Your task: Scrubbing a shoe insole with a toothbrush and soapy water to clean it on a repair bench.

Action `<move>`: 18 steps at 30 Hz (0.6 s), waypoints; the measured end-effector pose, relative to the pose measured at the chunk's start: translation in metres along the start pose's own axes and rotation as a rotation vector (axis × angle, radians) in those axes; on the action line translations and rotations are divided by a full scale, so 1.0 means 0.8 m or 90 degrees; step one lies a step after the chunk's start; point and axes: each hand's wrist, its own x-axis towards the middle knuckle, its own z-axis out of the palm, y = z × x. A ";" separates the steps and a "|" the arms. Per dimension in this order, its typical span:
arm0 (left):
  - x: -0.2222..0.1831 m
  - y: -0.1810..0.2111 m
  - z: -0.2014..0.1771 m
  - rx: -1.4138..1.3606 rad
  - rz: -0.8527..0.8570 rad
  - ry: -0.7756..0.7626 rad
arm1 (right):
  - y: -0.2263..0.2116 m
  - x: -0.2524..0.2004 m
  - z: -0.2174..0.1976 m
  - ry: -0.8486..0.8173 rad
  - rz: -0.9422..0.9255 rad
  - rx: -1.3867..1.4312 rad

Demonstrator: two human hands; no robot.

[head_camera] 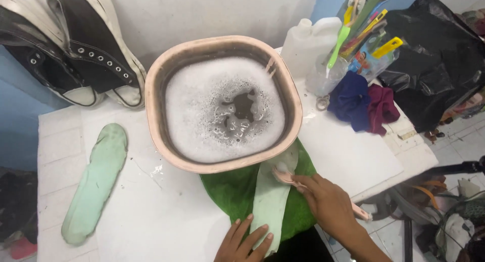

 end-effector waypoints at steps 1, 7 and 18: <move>-0.002 0.001 -0.007 -0.002 0.009 -0.010 | 0.001 -0.008 -0.004 0.004 0.011 0.007; 0.001 0.002 -0.019 -0.009 0.133 0.082 | 0.015 -0.031 -0.010 0.114 -0.039 -0.107; -0.001 0.039 -0.013 0.069 0.064 0.126 | 0.060 0.055 0.032 0.206 -0.318 -0.302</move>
